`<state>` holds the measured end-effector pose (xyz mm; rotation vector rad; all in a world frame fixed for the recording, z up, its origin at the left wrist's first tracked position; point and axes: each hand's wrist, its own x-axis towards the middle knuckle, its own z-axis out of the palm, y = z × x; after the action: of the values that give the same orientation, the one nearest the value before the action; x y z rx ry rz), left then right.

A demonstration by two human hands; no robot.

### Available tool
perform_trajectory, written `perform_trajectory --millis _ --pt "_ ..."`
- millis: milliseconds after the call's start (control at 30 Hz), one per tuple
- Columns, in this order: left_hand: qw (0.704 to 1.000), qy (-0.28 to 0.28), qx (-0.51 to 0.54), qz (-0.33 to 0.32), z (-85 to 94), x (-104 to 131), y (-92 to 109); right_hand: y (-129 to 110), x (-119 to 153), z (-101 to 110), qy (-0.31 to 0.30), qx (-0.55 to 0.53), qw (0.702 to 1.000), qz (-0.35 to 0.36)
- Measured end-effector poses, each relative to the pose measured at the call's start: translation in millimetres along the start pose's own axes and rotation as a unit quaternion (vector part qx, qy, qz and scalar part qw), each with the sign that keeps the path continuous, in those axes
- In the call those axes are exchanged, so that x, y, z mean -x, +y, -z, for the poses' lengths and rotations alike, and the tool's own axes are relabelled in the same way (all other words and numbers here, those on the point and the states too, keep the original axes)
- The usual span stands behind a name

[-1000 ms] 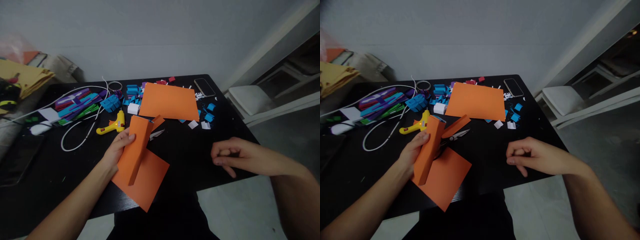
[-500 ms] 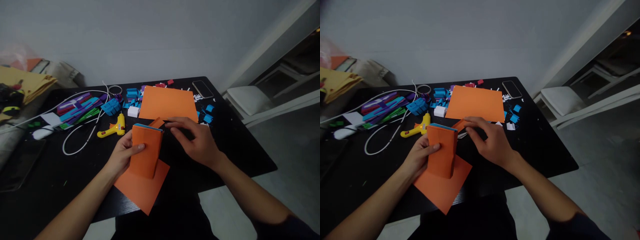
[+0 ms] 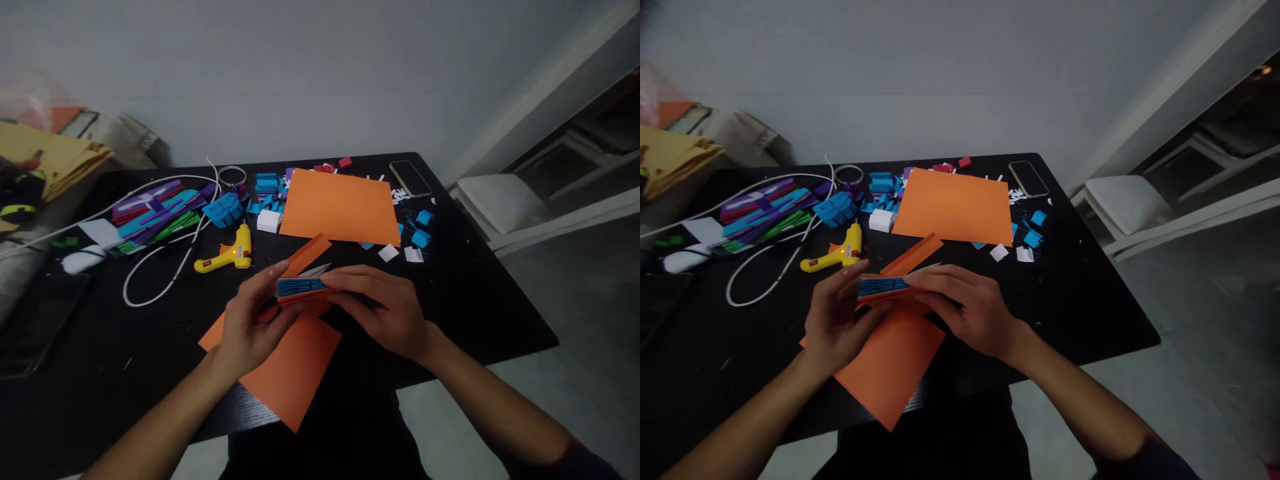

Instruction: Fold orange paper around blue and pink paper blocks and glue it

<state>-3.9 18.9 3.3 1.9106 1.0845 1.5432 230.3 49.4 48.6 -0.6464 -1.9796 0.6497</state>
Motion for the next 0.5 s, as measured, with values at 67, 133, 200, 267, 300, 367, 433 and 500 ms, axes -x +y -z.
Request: perform_trajectory --millis 67,133,200,267,300,367,433,500 --pt "0.998 -0.001 -0.051 -0.046 3.5 2 -2 0 2 -1 0.007 -0.001 1.0 0.001" --pt "0.995 0.004 -0.07 -0.072 5.9 2 -1 -1 3 -3 0.014 -0.003 1.0 -0.002" --pt "0.995 0.016 -0.066 -0.076 6.7 0 1 -3 4 -5 0.021 -0.004 1.0 -0.014" --pt "0.995 0.027 -0.058 -0.073 6.4 -2 3 -4 5 -8 0.032 -0.013 0.998 -0.055" --pt "0.995 0.031 -0.056 -0.07 6.0 -2 3 -4 5 -9 0.036 -0.024 0.995 -0.085" --pt "0.996 0.036 -0.059 -0.063 5.6 -2 3 -4 6 -10 0.033 -0.046 0.989 -0.138" --pt "0.996 0.038 -0.062 -0.053 5.8 -1 3 -3 6 -10 0.024 -0.053 0.986 -0.159" --pt "0.996 0.042 -0.062 -0.041 6.3 1 4 -4 6 -11 0.024 -0.05 0.985 -0.166"
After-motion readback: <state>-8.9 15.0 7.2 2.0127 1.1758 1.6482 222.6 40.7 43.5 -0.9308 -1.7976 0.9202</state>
